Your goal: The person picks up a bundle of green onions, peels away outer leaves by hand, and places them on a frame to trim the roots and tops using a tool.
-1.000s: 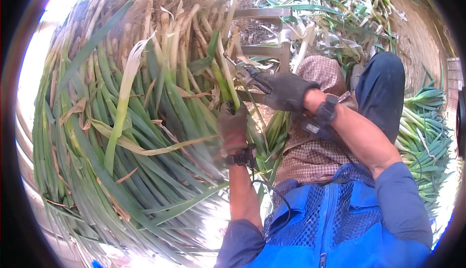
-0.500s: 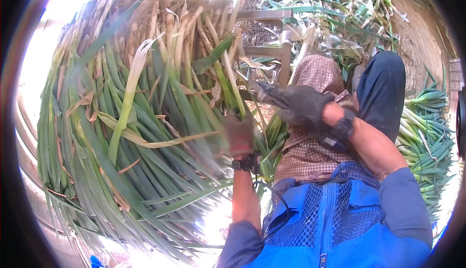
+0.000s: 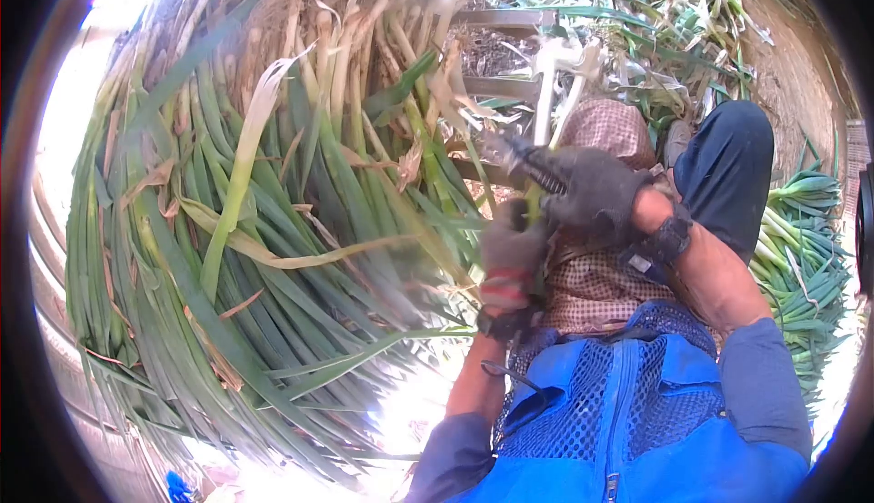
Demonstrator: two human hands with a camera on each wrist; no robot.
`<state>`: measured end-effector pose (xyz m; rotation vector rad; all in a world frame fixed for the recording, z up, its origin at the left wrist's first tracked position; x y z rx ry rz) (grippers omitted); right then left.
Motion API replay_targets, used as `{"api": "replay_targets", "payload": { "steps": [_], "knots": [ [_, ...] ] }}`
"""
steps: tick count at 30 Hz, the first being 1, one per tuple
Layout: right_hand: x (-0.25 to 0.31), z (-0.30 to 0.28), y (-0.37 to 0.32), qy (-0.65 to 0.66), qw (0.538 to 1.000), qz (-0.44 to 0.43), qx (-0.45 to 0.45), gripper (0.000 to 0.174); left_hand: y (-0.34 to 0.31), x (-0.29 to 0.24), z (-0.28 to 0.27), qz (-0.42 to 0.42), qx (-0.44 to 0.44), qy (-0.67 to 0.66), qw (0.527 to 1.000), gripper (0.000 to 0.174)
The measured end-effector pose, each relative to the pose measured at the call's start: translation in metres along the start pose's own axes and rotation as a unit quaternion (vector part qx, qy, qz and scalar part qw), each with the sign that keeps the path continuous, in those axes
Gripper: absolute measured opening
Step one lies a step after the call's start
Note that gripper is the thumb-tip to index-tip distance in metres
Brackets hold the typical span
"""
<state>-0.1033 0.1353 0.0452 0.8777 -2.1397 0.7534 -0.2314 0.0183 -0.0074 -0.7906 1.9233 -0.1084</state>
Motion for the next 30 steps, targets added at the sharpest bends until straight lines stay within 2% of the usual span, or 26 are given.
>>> {"api": "replay_targets", "payload": {
  "steps": [2, 4, 5, 7, 8, 9, 10, 11, 13, 14, 15, 17, 18, 20, 22, 25, 27, 29, 30],
  "knots": [
    [-0.008, -0.014, 0.010, -0.023, 0.999, 0.003, -0.044, 0.069, -0.001, -0.010, 0.037, -0.033, 0.064, -0.140, 0.988, 0.031],
    [-0.010, -0.026, 0.003, -0.003, 0.997, 0.054, -0.061, 0.063, -0.013, -0.042, 0.079, -0.036, 0.143, -0.292, 0.945, 0.031],
    [-0.011, -0.032, 0.001, 0.007, 0.995, 0.068, -0.070, 0.062, -0.015, -0.052, 0.085, -0.024, 0.175, -0.232, 0.957, 0.031],
    [-0.015, -0.042, 0.002, -0.053, 0.993, 0.018, -0.108, 0.067, -0.011, -0.069, 0.094, 0.016, 0.238, -0.104, 0.966, 0.032],
    [-0.012, -0.036, 0.001, -0.016, 0.997, 0.009, -0.076, 0.068, -0.006, -0.070, 0.093, 0.139, 0.229, 0.019, 0.963, 0.032],
    [-0.007, -0.035, 0.000, 0.017, 0.999, -0.002, -0.046, 0.070, 0.002, -0.060, 0.097, 0.262, 0.213, 0.140, 0.931, 0.032],
    [-0.001, -0.036, -0.002, 0.050, 0.999, -0.013, -0.016, 0.071, 0.001, -0.059, 0.103, 0.377, 0.190, 0.257, 0.869, 0.033],
    [0.009, -0.039, -0.002, 0.031, 0.999, -0.004, 0.013, 0.073, -0.001, -0.082, 0.052, 0.115, 0.232, -0.033, 0.965, 0.034],
    [-0.002, -0.030, 0.008, 0.000, 0.999, 0.028, 0.043, 0.077, 0.037, -0.014, 0.023, 0.021, 0.139, -0.054, 0.989, 0.034],
    [-0.007, -0.022, 0.011, -0.013, 0.997, 0.044, 0.062, 0.079, 0.056, 0.009, -0.005, 0.076, 0.048, 0.030, 0.996, 0.033],
    [0.002, -0.012, 0.009, 0.001, 0.997, 0.013, 0.075, 0.081, 0.069, 0.027, -0.034, 0.039, -0.019, 0.048, 0.998, 0.029],
    [0.020, 0.009, 0.007, -0.012, 0.994, -0.031, 0.109, 0.081, 0.082, 0.049, -0.083, 0.046, -0.149, 0.040, 0.987, 0.028],
    [0.026, 0.020, 0.009, -0.041, 0.990, -0.045, 0.128, 0.080, 0.082, 0.048, -0.094, 0.017, -0.156, 0.040, 0.987, 0.028],
    [0.028, 0.025, 0.018, -0.024, 0.992, -0.025, 0.118, 0.087, 0.078, 0.039, -0.111, -0.039, -0.171, 0.039, 0.984, 0.030],
    [0.031, 0.020, 0.022, 0.004, 0.993, -0.007, 0.116, 0.090, 0.082, 0.038, -0.116, -0.032, -0.187, 0.056, 0.980, 0.029],
    [0.032, 0.042, 0.019, -0.036, 0.988, -0.058, 0.139, 0.091, 0.083, 0.026, -0.116, -0.027, -0.173, 0.054, 0.983, 0.029],
    [0.026, 0.040, 0.033, -0.009, 0.993, 0.007, 0.120, 0.089, 0.090, 0.014, -0.112, -0.019, -0.152, 0.082, 0.985, 0.029],
    [0.016, 0.037, 0.048, -0.050, 0.997, -0.029, 0.042, 0.087, 0.098, 0.015, -0.109, -0.025, -0.163, 0.098, 0.981, 0.030],
    [0.019, 0.035, 0.040, -0.037, 0.997, -0.022, 0.066, 0.085, 0.102, 0.014, -0.107, -0.027, -0.167, 0.106, 0.980, 0.030]
  ]
}}
Point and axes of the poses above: each hand's wrist, its own y-axis towards the middle knuckle, its own z-axis out of the palm, x = y × z, the point moved 8 cm from there along y, towards the middle knuckle, and after that the axes turned 2 degrees about -z, right-handed, at the moved point
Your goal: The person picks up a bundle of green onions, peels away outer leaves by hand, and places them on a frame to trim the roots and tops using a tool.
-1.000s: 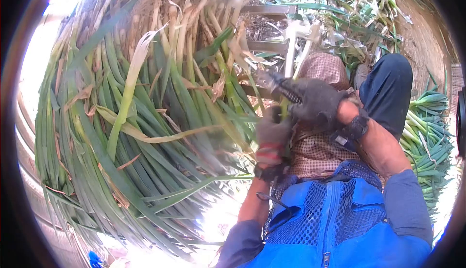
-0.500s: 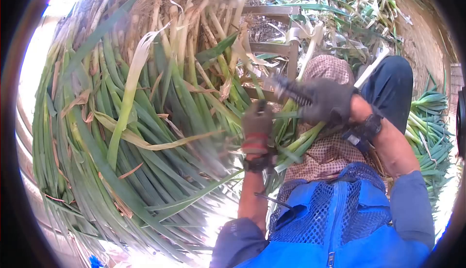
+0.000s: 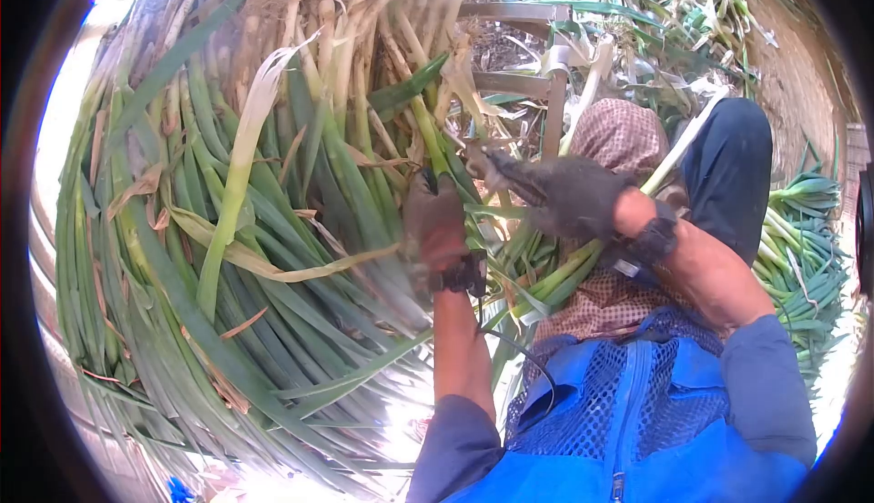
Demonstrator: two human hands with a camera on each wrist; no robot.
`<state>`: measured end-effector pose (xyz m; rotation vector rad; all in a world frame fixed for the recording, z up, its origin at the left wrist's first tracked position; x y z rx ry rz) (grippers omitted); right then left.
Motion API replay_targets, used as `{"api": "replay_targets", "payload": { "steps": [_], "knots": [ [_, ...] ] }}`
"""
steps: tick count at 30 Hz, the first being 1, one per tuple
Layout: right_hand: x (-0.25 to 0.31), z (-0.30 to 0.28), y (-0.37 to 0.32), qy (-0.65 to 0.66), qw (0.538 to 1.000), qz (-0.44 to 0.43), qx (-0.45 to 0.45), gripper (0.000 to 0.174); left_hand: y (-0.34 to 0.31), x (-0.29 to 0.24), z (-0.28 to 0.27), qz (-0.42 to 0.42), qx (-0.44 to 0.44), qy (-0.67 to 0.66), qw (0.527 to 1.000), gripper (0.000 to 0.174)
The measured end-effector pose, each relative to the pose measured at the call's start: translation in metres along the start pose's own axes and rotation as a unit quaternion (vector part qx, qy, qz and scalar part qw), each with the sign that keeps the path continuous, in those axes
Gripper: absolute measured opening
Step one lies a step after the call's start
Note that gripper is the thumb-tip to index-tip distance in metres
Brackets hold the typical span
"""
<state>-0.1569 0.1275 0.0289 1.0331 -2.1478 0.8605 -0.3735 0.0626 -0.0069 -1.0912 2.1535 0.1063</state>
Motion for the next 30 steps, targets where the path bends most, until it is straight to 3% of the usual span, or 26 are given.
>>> {"api": "replay_targets", "payload": {
  "steps": [3, 9, 13, 17, 20, 24, 30],
  "knots": [
    [0.016, -0.005, -0.017, -0.024, 0.998, 0.002, 0.064, 0.084, 0.006, -0.013, 0.001, 0.048, -0.036, 0.092, 0.994, 0.033],
    [0.001, -0.022, 0.054, -0.020, 0.999, 0.031, -0.023, 0.086, 0.032, -0.017, 0.016, 0.034, -0.034, 0.275, 0.960, 0.038],
    [-0.001, -0.047, 0.080, -0.002, 0.998, -0.003, -0.066, 0.085, 0.037, -0.015, 0.016, 0.013, 0.008, 0.268, 0.963, 0.040],
    [-0.004, -0.041, 0.061, 0.000, 0.998, 0.009, -0.056, 0.086, 0.016, -0.012, 0.020, 0.014, 0.033, 0.233, 0.972, 0.040],
    [-0.005, -0.029, 0.040, -0.013, 0.995, -0.037, -0.089, 0.087, -0.011, 0.006, 0.025, 0.008, 0.050, 0.199, 0.979, 0.036],
    [-0.006, -0.029, 0.060, -0.034, 0.998, 0.025, -0.054, 0.087, -0.037, 0.026, 0.028, 0.004, 0.057, 0.182, 0.982, 0.036],
    [-0.015, -0.040, 0.078, -0.033, 0.993, 0.042, -0.104, 0.078, -0.056, 0.039, 0.032, 0.011, 0.076, 0.143, 0.987, 0.037]
  ]
}}
Point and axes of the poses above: each hand's wrist, its own y-axis towards the middle knuckle, its own z-axis out of the palm, x = y × z, the point moved 8 cm from there along y, towards the middle knuckle, and after that the axes turned 2 degrees about -z, right-handed, at the moved point
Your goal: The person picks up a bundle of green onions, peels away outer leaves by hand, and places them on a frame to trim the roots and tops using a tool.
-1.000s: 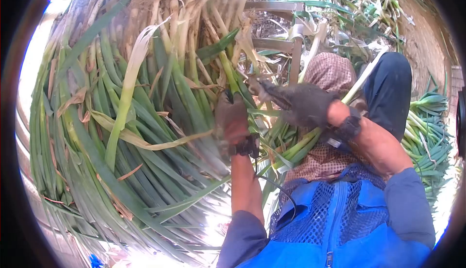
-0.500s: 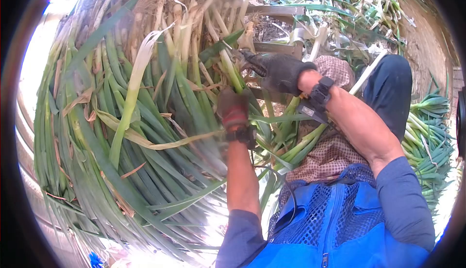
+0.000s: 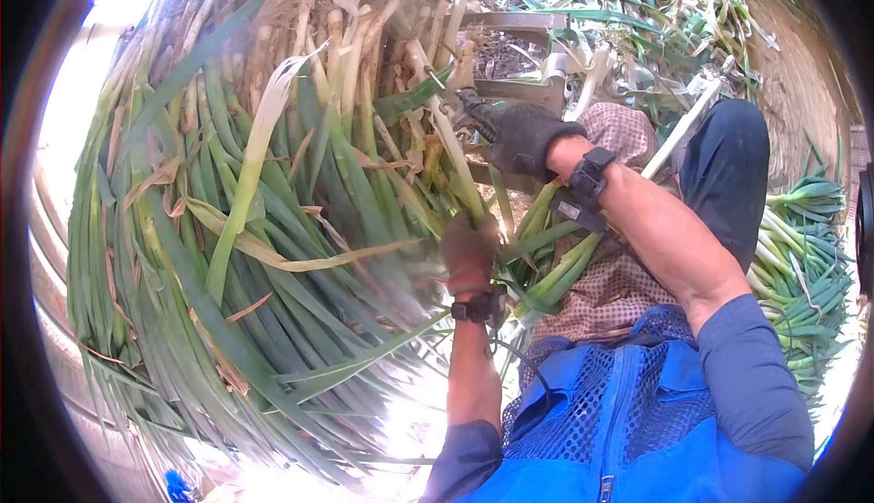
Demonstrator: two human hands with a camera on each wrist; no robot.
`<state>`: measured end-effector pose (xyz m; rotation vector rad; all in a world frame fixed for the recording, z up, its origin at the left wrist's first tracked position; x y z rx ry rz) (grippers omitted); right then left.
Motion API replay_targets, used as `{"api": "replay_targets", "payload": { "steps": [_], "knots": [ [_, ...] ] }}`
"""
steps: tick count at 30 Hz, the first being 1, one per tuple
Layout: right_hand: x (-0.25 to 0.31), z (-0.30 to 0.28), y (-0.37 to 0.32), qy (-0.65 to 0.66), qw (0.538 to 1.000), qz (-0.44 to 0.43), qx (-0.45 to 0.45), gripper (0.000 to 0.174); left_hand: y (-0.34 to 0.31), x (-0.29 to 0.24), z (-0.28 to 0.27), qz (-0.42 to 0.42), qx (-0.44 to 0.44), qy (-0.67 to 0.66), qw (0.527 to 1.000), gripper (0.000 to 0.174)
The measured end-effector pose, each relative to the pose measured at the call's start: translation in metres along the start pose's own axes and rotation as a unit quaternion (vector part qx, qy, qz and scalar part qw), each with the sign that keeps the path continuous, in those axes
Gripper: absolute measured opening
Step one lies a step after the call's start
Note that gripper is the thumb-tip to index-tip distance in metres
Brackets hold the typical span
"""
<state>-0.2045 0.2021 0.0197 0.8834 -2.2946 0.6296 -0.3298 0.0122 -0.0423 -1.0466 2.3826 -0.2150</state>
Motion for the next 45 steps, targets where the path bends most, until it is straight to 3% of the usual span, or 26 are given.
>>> {"api": "replay_targets", "payload": {
  "steps": [2, 9, 12, 15, 18, 19, 22, 25, 28, 31, 32, 33, 34, 36, 38, 39, 42, 45],
  "knots": [
    [-0.001, -0.002, -0.005, 0.002, 1.000, -0.018, -0.018, 0.071, -0.010, -0.005, -0.003, -0.015, 0.011, -0.010, 1.000, 0.041],
    [0.004, -0.006, -0.034, -0.048, 0.999, 0.006, -0.015, 0.079, -0.005, -0.002, 0.004, -0.016, 0.029, 0.005, 0.999, 0.039],
    [-0.002, 0.009, -0.052, 0.029, 0.999, -0.032, 0.012, 0.078, -0.017, -0.009, 0.000, -0.005, 0.020, -0.004, 1.000, 0.037],
    [0.003, 0.003, -0.104, -0.004, 0.995, -0.030, 0.094, 0.075, -0.025, -0.015, 0.000, -0.014, 0.036, -0.029, 0.999, 0.034],
    [-0.013, -0.020, -0.126, -0.001, 0.996, 0.009, 0.092, 0.066, -0.041, -0.029, 0.024, 0.096, 0.036, 0.094, 0.990, 0.034],
    [-0.021, -0.026, -0.129, 0.005, 0.996, 0.029, 0.080, 0.062, -0.053, -0.042, 0.033, 0.109, 0.074, 0.144, 0.981, 0.035],
    [-0.033, -0.043, -0.135, -0.010, 1.000, 0.010, 0.022, 0.059, -0.066, -0.064, 0.063, 0.126, 0.112, 0.111, 0.979, 0.033],
    [-0.026, -0.044, -0.139, 0.067, 0.997, -0.004, 0.040, 0.052, -0.046, -0.112, 0.047, 0.179, 0.072, 0.021, 0.981, 0.027],
    [-0.042, -0.048, -0.125, 0.065, 0.998, 0.013, -0.023, 0.058, -0.048, -0.184, 0.018, 0.307, 0.092, -0.019, 0.947, 0.024],
    [-0.065, -0.048, -0.118, 0.038, 0.996, 0.023, -0.082, 0.066, 0.014, -0.148, 0.003, 0.242, -0.057, -0.129, 0.960, 0.028],
    [-0.068, -0.044, -0.118, 0.041, 0.996, 0.018, -0.075, 0.069, 0.040, -0.130, -0.018, 0.245, -0.101, -0.108, 0.958, 0.037],
    [-0.061, -0.041, -0.124, 0.075, 0.996, 0.021, -0.050, 0.069, 0.048, -0.114, -0.049, 0.210, -0.210, -0.053, 0.953, 0.042],
    [-0.048, -0.038, -0.129, 0.114, 0.993, 0.021, -0.012, 0.070, 0.067, -0.093, -0.065, 0.136, -0.218, 0.062, 0.965, 0.044],
    [-0.027, -0.032, -0.134, 0.145, 0.989, 0.023, 0.035, 0.072, 0.087, -0.070, -0.084, 0.082, -0.244, 0.155, 0.954, 0.046],
    [-0.013, -0.023, -0.133, 0.130, 0.990, 0.016, 0.058, 0.073, 0.089, -0.063, -0.093, 0.118, -0.290, 0.111, 0.943, 0.046],
    [-0.006, -0.017, -0.133, 0.139, 0.988, -0.007, 0.067, 0.075, 0.079, -0.075, -0.095, -0.008, -0.186, 0.126, 0.974, 0.044],
    [0.008, -0.012, -0.135, 0.095, 0.988, -0.043, 0.111, 0.078, 0.092, -0.049, -0.087, -0.006, -0.188, 0.072, 0.980, 0.040],
    [-0.010, -0.021, -0.135, 0.116, 0.990, 0.018, 0.074, 0.069, 0.086, -0.033, -0.062, -0.006, -0.127, 0.075, 0.989, 0.041]
  ]
}}
Point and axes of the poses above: each hand's wrist, its own y-axis towards the middle knuckle, its own z-axis out of the palm, x = y × z, the point moved 8 cm from there along y, towards the middle knuckle, and after that the axes turned 2 degrees about -z, right-handed, at the moved point
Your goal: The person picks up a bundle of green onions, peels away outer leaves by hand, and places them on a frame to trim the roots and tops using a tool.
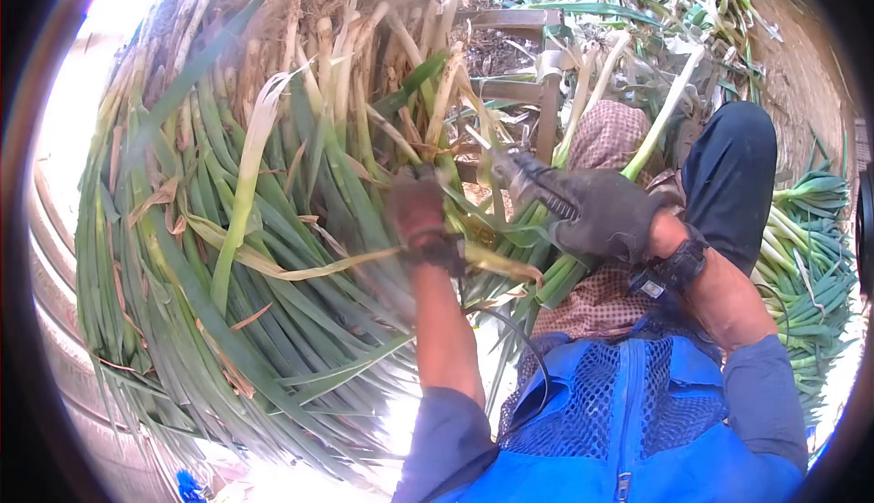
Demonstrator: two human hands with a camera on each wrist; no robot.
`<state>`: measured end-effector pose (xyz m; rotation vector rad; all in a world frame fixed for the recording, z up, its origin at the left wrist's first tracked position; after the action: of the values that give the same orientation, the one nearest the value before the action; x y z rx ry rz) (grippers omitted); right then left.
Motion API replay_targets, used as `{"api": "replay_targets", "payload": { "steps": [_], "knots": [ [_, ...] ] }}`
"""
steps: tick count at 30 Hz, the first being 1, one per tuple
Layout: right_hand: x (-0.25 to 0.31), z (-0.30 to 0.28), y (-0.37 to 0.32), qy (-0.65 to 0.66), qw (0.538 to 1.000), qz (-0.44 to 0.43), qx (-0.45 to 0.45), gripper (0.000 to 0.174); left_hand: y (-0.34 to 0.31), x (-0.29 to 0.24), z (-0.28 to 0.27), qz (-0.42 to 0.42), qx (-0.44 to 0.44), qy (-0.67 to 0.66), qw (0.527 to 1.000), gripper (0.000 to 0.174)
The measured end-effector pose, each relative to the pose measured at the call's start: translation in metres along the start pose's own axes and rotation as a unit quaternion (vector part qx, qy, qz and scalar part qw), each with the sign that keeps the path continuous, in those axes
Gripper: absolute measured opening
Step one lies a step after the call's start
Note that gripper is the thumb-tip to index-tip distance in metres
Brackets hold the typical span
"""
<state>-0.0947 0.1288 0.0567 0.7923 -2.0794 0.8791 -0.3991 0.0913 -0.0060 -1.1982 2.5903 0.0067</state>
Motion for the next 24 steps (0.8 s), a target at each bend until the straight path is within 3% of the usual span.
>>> {"api": "replay_targets", "payload": {
  "steps": [2, 3, 4, 7, 9, 10, 11, 12, 15, 16, 19, 21, 22, 24],
  "knots": [
    [0.001, -0.011, -0.003, 0.019, 1.000, 0.007, -0.023, 0.060, -0.046, -0.014, 0.011, 0.004, 0.076, -0.127, 0.989, 0.038],
    [0.002, -0.009, -0.005, 0.018, 0.999, -0.012, -0.025, 0.060, -0.046, 0.019, 0.063, 0.044, 0.062, -0.163, 0.984, 0.033],
    [0.002, -0.009, -0.007, 0.015, 0.999, -0.032, -0.030, 0.060, -0.079, -0.004, 0.058, 0.048, 0.088, -0.061, 0.993, 0.029],
    [-0.008, -0.009, -0.006, 0.008, 0.999, -0.040, -0.036, 0.067, -0.106, -0.014, 0.063, 0.025, 0.100, -0.125, 0.987, 0.026],
    [-0.010, -0.008, -0.007, 0.003, 0.999, -0.031, -0.032, 0.067, -0.084, -0.035, 0.036, 0.101, 0.017, -0.167, 0.981, 0.030],
    [-0.006, -0.008, -0.007, -0.002, 0.999, -0.028, -0.032, 0.063, -0.063, -0.040, 0.032, 0.105, 0.073, -0.141, 0.982, 0.029],
    [-0.003, -0.009, -0.006, -0.006, 0.999, -0.027, -0.034, 0.059, -0.042, -0.042, 0.031, 0.118, 0.065, -0.166, 0.977, 0.028],
    [0.001, -0.005, -0.005, -0.017, 0.999, -0.031, -0.012, 0.060, -0.020, -0.041, 0.032, 0.084, 0.077, -0.106, 0.988, 0.029],
    [0.002, 0.000, 0.004, -0.058, 0.997, -0.013, 0.041, 0.067, 0.006, -0.022, 0.047, 0.124, 0.038, -0.206, 0.970, 0.031],
    [-0.004, -0.002, 0.011, -0.076, 0.996, 0.013, 0.052, 0.070, 0.002, -0.020, 0.049, 0.137, 0.027, -0.165, 0.976, 0.035],
    [0.004, 0.004, 0.015, -0.074, 0.991, 0.024, 0.107, 0.085, -0.032, -0.021, 0.029, 0.170, -0.036, -0.250, 0.952, 0.033],
    [0.009, 0.020, 0.019, -0.103, 0.982, 0.002, 0.159, 0.088, -0.050, -0.016, 0.021, 0.148, -0.062, -0.224, 0.961, 0.031],
    [0.015, 0.018, 0.022, -0.108, 0.979, 0.047, 0.166, 0.088, -0.056, -0.012, 0.021, 0.141, -0.086, -0.204, 0.965, 0.030],
    [0.014, 0.018, 0.028, -0.090, 0.985, 0.039, 0.144, 0.088, -0.062, -0.004, 0.021, 0.119, -0.098, -0.173, 0.973, 0.029]
  ]
}}
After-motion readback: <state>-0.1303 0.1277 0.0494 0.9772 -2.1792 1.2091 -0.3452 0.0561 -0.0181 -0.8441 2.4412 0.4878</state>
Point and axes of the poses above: each hand's wrist, its own y-axis towards the middle knuckle, its own z-axis out of the palm, x = y × z, the point moved 8 cm from there along y, towards the middle knuckle, and after that the axes turned 2 degrees about -z, right-handed, at the moved point
